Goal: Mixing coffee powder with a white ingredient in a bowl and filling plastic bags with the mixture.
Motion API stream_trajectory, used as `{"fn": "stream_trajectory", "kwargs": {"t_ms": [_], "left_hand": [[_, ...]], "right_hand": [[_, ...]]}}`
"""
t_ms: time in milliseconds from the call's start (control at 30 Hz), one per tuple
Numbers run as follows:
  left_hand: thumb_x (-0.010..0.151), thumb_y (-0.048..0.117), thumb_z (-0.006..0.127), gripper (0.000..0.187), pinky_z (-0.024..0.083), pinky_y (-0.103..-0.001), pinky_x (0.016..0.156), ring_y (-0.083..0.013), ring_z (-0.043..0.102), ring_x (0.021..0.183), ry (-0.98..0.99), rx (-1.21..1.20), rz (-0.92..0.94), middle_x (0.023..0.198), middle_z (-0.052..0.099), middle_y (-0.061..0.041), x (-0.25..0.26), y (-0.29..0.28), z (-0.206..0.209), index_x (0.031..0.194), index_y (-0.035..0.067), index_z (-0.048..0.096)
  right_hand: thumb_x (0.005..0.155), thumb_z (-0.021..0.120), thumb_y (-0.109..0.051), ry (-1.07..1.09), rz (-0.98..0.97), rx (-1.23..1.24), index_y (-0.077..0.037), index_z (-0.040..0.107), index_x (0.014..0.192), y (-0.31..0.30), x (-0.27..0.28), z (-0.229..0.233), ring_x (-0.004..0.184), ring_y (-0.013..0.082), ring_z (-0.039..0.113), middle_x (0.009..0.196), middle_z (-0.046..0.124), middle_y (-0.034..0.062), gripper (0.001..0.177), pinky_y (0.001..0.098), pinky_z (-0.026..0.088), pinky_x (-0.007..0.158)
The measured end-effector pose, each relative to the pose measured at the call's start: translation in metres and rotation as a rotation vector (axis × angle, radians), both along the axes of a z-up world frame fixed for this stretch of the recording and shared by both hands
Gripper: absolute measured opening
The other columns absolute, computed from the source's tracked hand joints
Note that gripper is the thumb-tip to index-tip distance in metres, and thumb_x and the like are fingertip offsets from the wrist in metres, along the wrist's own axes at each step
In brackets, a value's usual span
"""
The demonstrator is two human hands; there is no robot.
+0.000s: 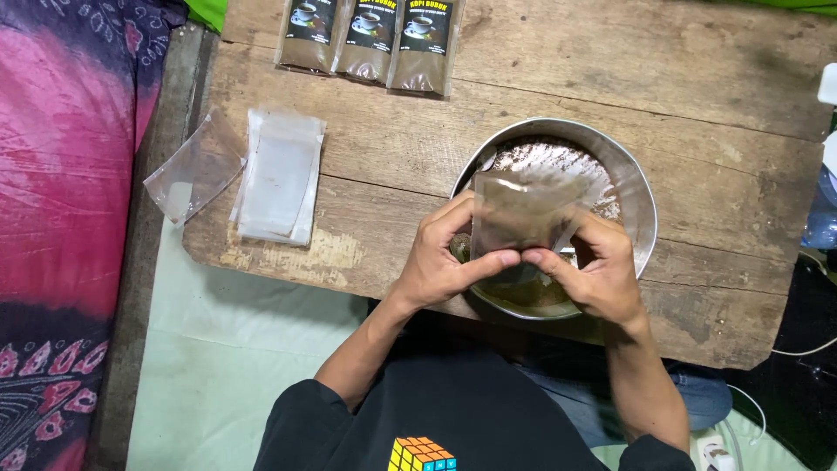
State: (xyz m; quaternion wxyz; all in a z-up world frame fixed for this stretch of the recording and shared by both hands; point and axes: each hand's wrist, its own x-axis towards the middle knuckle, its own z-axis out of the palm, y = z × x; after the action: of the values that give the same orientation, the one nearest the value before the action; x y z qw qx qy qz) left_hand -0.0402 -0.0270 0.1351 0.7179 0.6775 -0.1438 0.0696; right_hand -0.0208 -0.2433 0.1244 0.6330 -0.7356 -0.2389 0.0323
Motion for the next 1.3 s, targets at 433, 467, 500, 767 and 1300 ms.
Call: {"fn": "stream_trajectory", "kwargs": {"t_ms": [433, 467, 500, 767, 1300], "left_hand": [[0.079, 0.024, 0.089, 0.034, 0.055, -0.037, 0.079, -0.0228, 0.069, 0.087, -0.058, 0.022, 0.014, 0.099, 0.069, -0.01, 0.001, -0.001, -0.005, 0.102, 0.007, 0.07], [0.082, 0.021, 0.087, 0.028, 0.056, -0.038, 0.079, -0.0253, 0.07, 0.088, -0.077, 0.038, 0.013, 0.1, 0.07, -0.01, 0.001, 0.0, -0.001, 0.101, 0.008, 0.072], [0.084, 0.017, 0.085, 0.022, 0.057, -0.038, 0.079, -0.0277, 0.071, 0.088, -0.095, 0.051, 0.01, 0.1, 0.071, -0.01, 0.001, 0.001, 0.003, 0.101, 0.008, 0.074], [0.081, 0.015, 0.088, 0.023, 0.057, -0.037, 0.078, -0.0258, 0.072, 0.086, -0.12, 0.046, -0.031, 0.096, 0.071, -0.01, 0.004, 0.001, 0.003, 0.097, 0.008, 0.074], [0.094, 0.035, 0.073, 0.065, 0.034, -0.056, 0.118, -0.0361, 0.047, 0.138, -0.096, 0.004, -0.439, 0.144, 0.05, -0.019, 0.012, 0.0, 0.018, 0.148, 0.009, 0.052]], "right_hand": [[0.084, 0.081, -0.007, -0.045, -0.015, 0.019, 0.004, 0.074, 0.102, -0.002, -0.004, 0.007, 0.092, 0.0239, 0.072, 0.093, 0.075, 0.0172, 0.022, 0.0414, 0.058, 0.082], [0.085, 0.079, -0.006, -0.035, -0.001, 0.026, 0.006, 0.074, 0.105, -0.001, -0.005, 0.009, 0.091, 0.0277, 0.072, 0.094, 0.074, 0.0205, 0.023, 0.0442, 0.058, 0.083], [0.085, 0.078, -0.005, -0.026, 0.009, 0.031, 0.007, 0.073, 0.107, -0.001, -0.006, 0.012, 0.09, 0.0314, 0.073, 0.094, 0.073, 0.0239, 0.025, 0.047, 0.058, 0.084], [0.083, 0.083, -0.006, -0.079, -0.077, 0.009, 0.004, 0.076, 0.101, -0.004, -0.01, 0.009, 0.093, 0.0226, 0.071, 0.092, 0.074, 0.0187, 0.021, 0.0439, 0.059, 0.08], [0.088, 0.077, -0.002, -0.103, 0.033, 0.125, 0.004, 0.076, 0.105, 0.012, -0.014, 0.021, 0.104, 0.0339, 0.072, 0.105, 0.076, 0.0219, 0.018, 0.0503, 0.055, 0.09]]}}
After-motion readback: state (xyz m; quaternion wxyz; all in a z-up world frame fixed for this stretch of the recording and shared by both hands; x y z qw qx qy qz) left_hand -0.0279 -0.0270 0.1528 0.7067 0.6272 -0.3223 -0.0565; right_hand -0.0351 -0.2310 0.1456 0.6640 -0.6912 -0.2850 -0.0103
